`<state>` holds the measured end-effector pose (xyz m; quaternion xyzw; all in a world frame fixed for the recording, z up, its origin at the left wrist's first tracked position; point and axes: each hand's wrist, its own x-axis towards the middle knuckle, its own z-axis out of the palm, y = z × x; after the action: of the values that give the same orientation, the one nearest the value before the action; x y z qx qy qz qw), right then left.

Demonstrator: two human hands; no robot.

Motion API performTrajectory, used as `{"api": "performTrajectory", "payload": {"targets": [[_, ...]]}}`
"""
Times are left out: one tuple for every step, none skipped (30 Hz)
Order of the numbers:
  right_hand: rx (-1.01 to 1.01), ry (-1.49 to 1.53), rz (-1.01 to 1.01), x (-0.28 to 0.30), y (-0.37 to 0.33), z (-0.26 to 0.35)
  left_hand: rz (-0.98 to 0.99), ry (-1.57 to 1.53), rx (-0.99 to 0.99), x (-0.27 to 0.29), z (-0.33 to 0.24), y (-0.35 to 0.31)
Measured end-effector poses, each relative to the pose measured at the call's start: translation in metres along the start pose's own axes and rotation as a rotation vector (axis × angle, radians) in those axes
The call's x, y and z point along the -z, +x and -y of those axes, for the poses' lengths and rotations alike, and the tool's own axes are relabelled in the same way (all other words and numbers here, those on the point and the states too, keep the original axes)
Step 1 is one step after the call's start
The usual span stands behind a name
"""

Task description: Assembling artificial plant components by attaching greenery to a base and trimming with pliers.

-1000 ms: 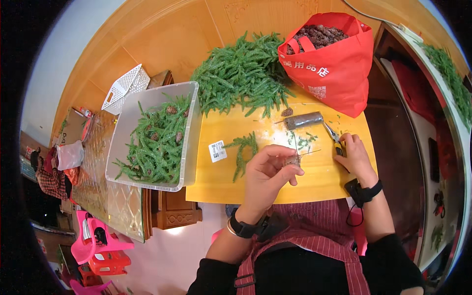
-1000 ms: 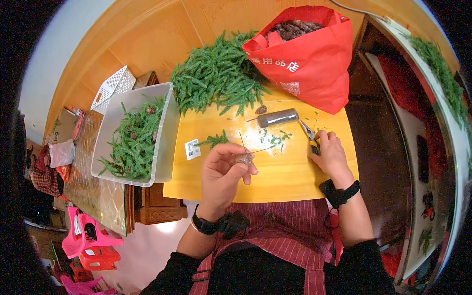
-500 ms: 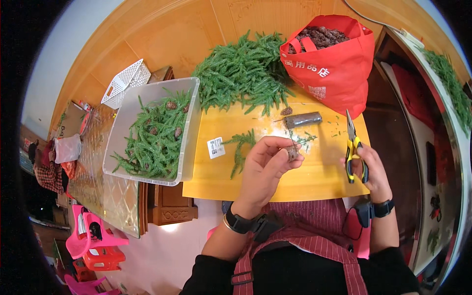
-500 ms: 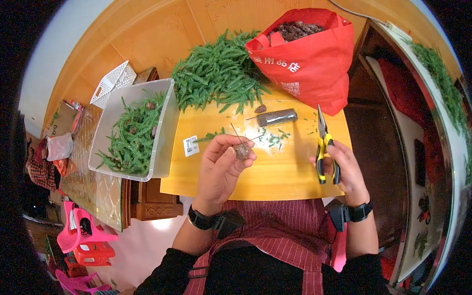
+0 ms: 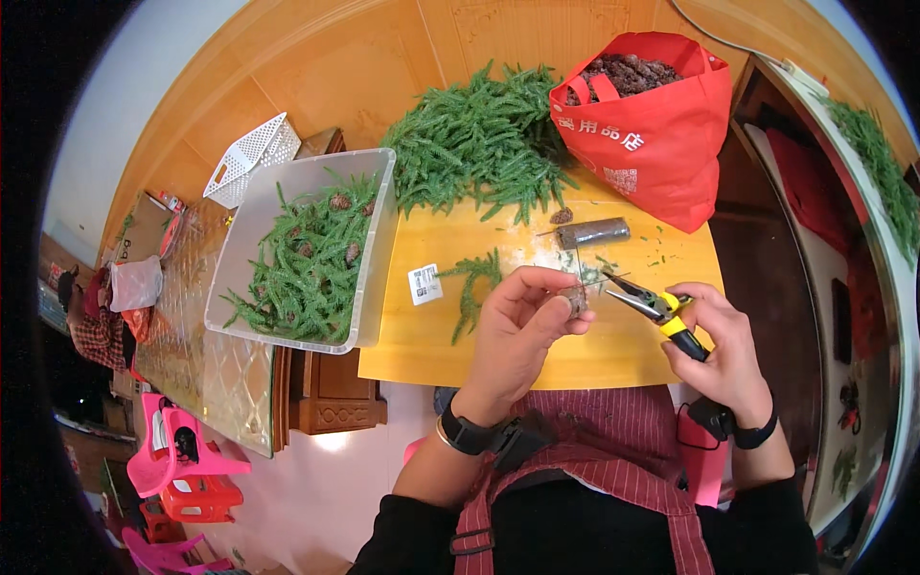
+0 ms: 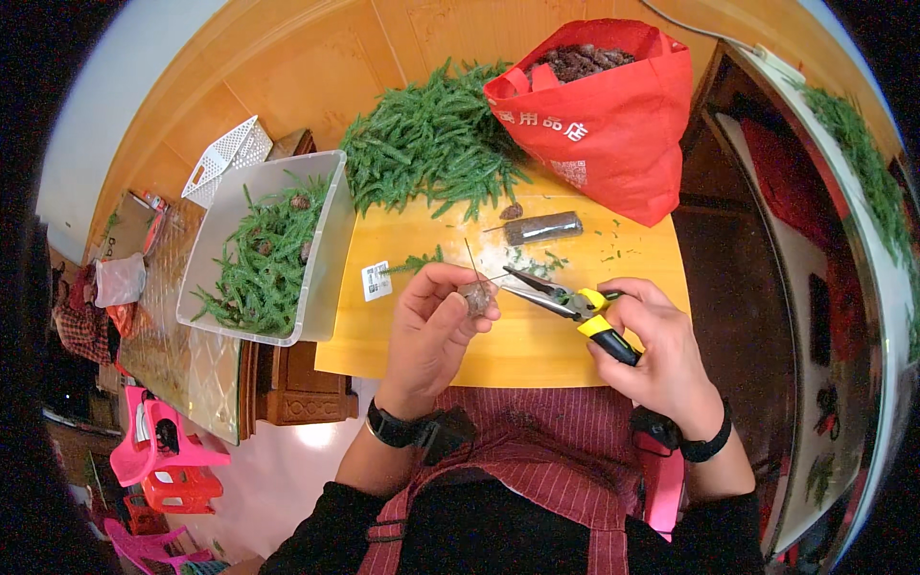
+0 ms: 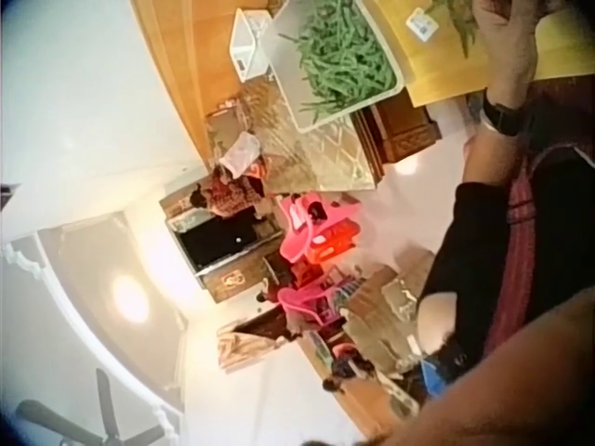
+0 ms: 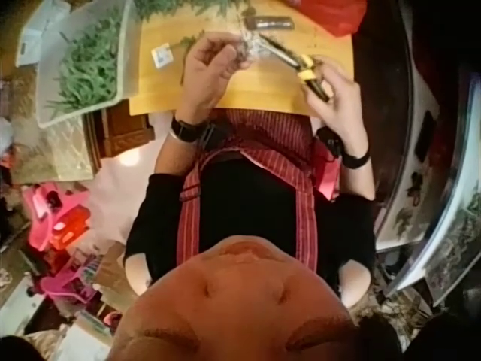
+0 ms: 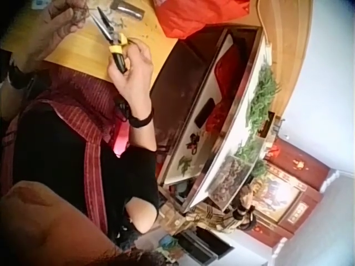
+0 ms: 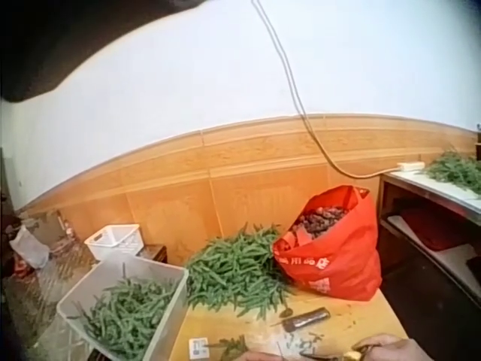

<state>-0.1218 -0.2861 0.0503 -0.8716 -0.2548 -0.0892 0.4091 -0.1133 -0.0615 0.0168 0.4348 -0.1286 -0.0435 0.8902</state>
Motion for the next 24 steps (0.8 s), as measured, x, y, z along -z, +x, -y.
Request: {"api": "performTrajectory", "payload": {"targets": [[0.030,-0.027,-0.005,0.0012,0.0019,0.0019,-0.001,-0.005,0.005,-0.0009,0.0004,-0.0008],[0.060,-0.055,-0.010,0.0018,0.0032,0.0031,-0.001,-0.009,0.010,-0.0013,0.0006,-0.0016],[0.061,-0.055,-0.011,0.0024,0.0038,0.0040,0.000,-0.009,0.010,-0.0021,0.0002,-0.0020],[0.083,-0.062,-0.021,0.0028,0.0042,0.0046,0.005,-0.009,0.013,-0.0029,-0.0002,-0.0023],[0.105,-0.070,-0.031,0.0031,0.0044,0.0049,0.009,-0.009,0.015,-0.0036,-0.0006,-0.0025],[0.105,-0.069,-0.031,0.0034,0.0044,0.0048,0.009,-0.008,0.016,-0.0042,-0.0012,-0.0029],[0.109,-0.077,-0.028,0.0038,0.0042,0.0046,0.012,0.004,0.020,-0.0048,-0.0017,-0.0032],[0.114,-0.084,-0.025,0.0041,0.0040,0.0043,0.015,0.015,0.024,-0.0052,-0.0019,-0.0034],[0.114,-0.085,-0.026,0.0042,0.0039,0.0046,0.016,0.015,0.024,-0.0052,-0.0020,-0.0037],[0.117,-0.091,-0.023,0.0043,0.0038,0.0048,0.010,0.012,0.028,-0.0053,-0.0019,-0.0041],[0.120,-0.097,-0.021,0.0044,0.0037,0.0050,0.004,0.009,0.032,-0.0053,-0.0019,-0.0043],[0.119,-0.097,-0.021,0.0044,0.0038,0.0051,0.005,0.008,0.032,-0.0052,-0.0018,-0.0044],[0.129,-0.104,-0.022,0.0045,0.0039,0.0051,0.007,0.010,0.035,-0.0050,-0.0018,-0.0044],[0.139,-0.110,-0.024,0.0044,0.0041,0.0050,0.010,0.012,0.037,-0.0048,-0.0017,-0.0045],[0.140,-0.110,-0.023,0.0043,0.0045,0.0051,0.009,0.012,0.037,-0.0046,-0.0015,-0.0048],[0.147,-0.112,-0.023,0.0041,0.0048,0.0051,0.008,0.004,0.035,-0.0041,-0.0009,-0.0051],[0.154,-0.114,-0.022,0.0038,0.0051,0.0051,0.008,-0.004,0.034,-0.0037,-0.0005,-0.0054],[0.153,-0.114,-0.022,0.0039,0.0049,0.0049,0.008,-0.004,0.035,-0.0038,-0.0001,-0.0051],[0.152,-0.114,-0.026,0.0039,0.0046,0.0046,0.017,0.007,0.022,-0.0039,0.0003,-0.0049],[0.151,-0.113,-0.029,0.0038,0.0044,0.0043,0.026,0.018,0.009,-0.0041,0.0005,-0.0047],[0.151,-0.113,-0.028,0.0031,0.0044,0.0038,0.025,0.018,0.009,-0.0040,0.0009,-0.0045],[0.162,-0.119,-0.027,0.0024,0.0044,0.0033,0.010,-0.008,0.010,-0.0041,0.0011,-0.0044],[0.174,-0.126,-0.026,0.0016,0.0043,0.0027,-0.004,-0.034,0.012,-0.0039,0.0014,-0.0042],[0.173,-0.126,-0.026,0.0011,0.0041,0.0021,-0.004,-0.034,0.012,-0.0033,0.0017,-0.0036]]}}
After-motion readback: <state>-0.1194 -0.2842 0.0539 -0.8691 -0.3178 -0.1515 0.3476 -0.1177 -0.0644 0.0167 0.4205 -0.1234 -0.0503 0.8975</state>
